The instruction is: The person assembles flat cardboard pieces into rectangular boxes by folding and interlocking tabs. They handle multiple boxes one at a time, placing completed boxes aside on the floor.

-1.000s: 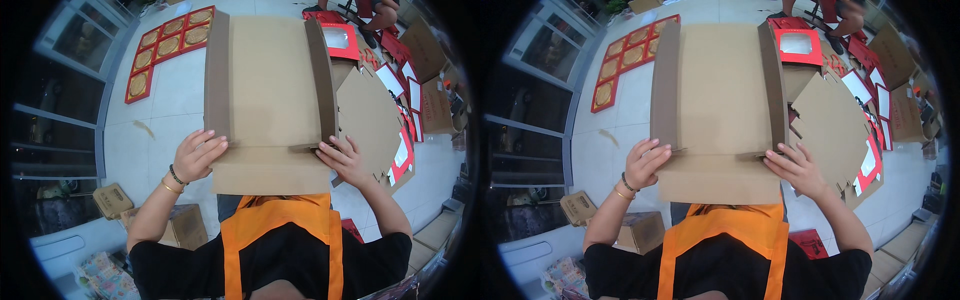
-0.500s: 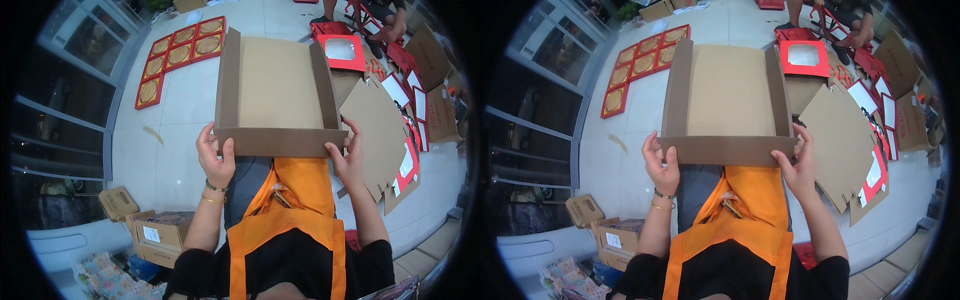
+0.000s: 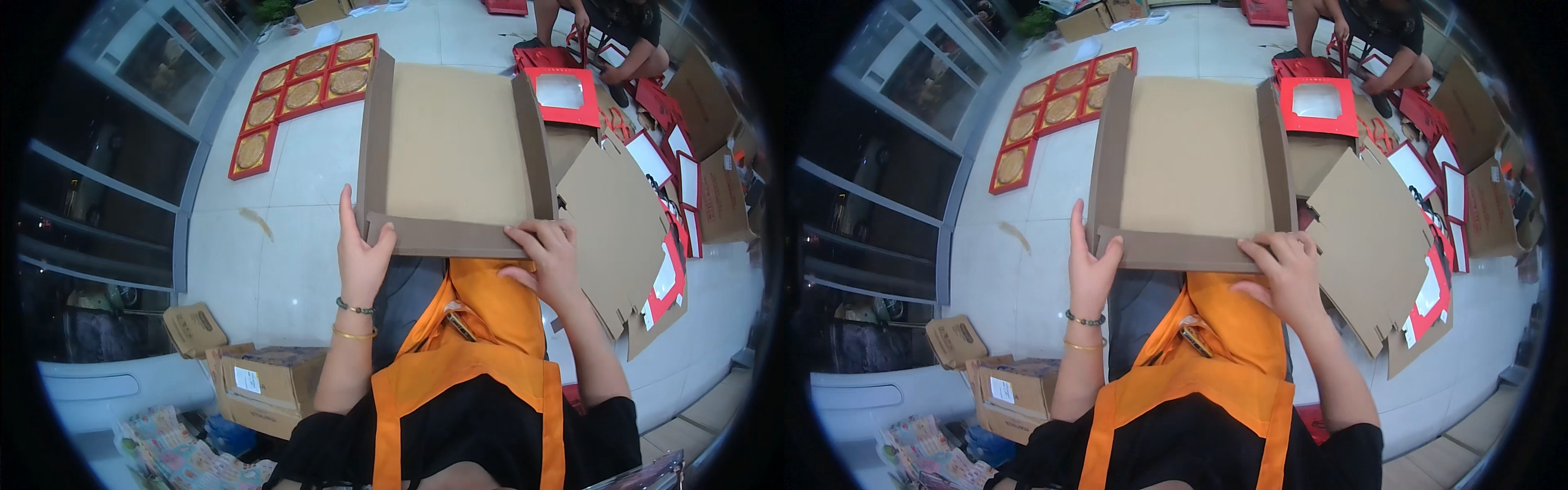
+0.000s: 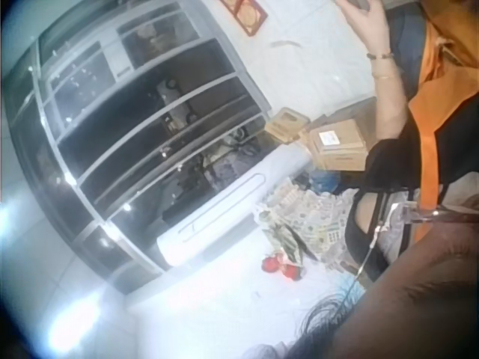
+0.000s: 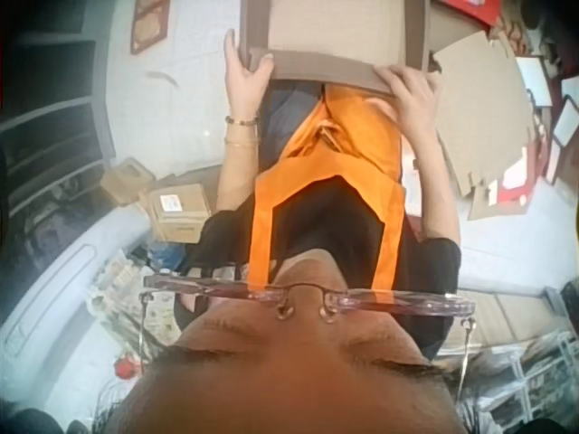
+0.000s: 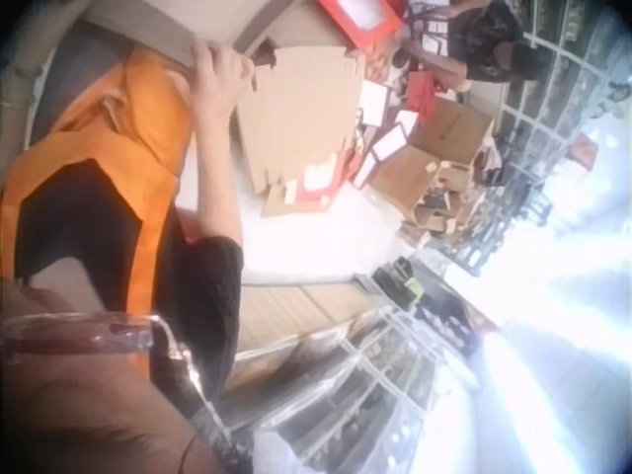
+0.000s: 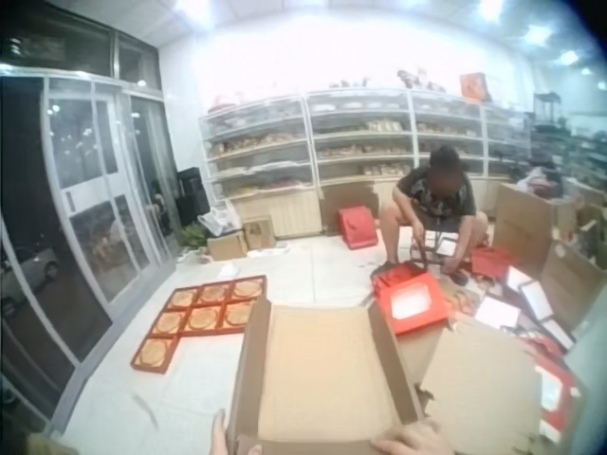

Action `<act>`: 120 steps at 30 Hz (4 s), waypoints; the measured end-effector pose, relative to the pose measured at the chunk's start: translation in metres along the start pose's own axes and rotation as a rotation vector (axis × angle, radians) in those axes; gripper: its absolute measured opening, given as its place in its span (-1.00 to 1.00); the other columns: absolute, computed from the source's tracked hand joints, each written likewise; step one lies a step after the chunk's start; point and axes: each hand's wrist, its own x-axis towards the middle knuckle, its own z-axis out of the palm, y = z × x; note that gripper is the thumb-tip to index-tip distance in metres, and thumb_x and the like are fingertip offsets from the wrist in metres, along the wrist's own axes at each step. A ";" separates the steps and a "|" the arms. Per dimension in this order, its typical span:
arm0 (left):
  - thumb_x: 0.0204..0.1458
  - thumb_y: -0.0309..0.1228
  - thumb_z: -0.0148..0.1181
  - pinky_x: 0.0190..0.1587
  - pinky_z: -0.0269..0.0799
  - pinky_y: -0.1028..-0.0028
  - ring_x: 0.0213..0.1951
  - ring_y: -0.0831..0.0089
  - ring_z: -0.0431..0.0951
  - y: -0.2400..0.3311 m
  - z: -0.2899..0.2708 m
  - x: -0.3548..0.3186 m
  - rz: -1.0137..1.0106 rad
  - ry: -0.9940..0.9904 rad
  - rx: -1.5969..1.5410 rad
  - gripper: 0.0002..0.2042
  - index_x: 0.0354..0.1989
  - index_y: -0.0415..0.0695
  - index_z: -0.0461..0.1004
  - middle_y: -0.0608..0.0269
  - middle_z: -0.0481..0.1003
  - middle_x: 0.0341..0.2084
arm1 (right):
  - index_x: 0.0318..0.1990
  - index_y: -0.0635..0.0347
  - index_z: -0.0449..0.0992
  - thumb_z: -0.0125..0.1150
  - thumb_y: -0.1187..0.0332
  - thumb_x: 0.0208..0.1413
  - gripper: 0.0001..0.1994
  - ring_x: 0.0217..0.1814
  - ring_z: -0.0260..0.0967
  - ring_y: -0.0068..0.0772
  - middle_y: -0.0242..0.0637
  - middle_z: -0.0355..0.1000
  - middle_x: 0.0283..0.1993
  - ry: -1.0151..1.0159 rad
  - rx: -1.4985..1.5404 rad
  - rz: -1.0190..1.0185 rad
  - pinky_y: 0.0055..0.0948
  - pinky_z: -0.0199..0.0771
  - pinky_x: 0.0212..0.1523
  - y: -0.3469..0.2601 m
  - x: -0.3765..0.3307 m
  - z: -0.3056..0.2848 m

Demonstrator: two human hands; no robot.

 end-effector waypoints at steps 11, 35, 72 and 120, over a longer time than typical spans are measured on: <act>0.07 -0.59 0.10 0.29 0.38 0.33 0.28 0.21 0.50 -0.022 -0.015 0.012 -0.092 -0.191 0.079 -0.28 0.49 -0.22 0.11 -0.08 0.47 0.26 | -0.31 0.09 0.50 0.51 0.19 -0.06 -0.69 -0.20 0.51 -0.16 -0.27 0.44 -0.39 -0.336 -0.212 -0.173 -0.15 0.39 0.25 0.014 0.008 -0.006; 0.21 -0.43 0.14 0.21 0.35 0.40 0.09 0.44 0.44 -0.007 -0.022 -0.012 -0.325 0.101 -0.545 -0.50 0.30 -0.32 0.27 0.15 0.47 0.10 | 0.34 0.39 0.32 0.35 -0.06 0.18 -0.23 0.10 0.53 0.18 0.13 0.41 0.23 -0.424 0.308 -0.148 -0.14 0.59 0.08 -0.097 0.051 0.000; -0.28 -0.22 0.57 0.38 0.37 0.00 0.10 0.17 0.53 0.008 -0.052 0.034 0.874 -0.643 0.643 -0.58 -0.21 -0.01 0.57 0.28 0.54 -0.19 | 0.29 0.24 0.45 -0.08 -0.20 0.43 -0.35 0.21 0.42 -0.31 -0.15 0.47 0.19 -0.368 0.965 1.082 -0.35 0.51 0.03 0.109 0.029 -0.023; 0.10 -0.30 0.11 0.55 -0.15 -0.10 0.43 0.21 0.30 -0.040 -0.064 0.007 1.237 -0.456 0.799 -0.40 0.41 0.06 0.38 0.23 0.26 0.47 | 0.21 0.35 0.45 0.08 0.48 0.17 -0.57 0.54 0.18 0.07 0.00 0.33 0.43 -0.364 -0.327 -0.461 0.16 -0.04 0.53 0.088 -0.001 -0.019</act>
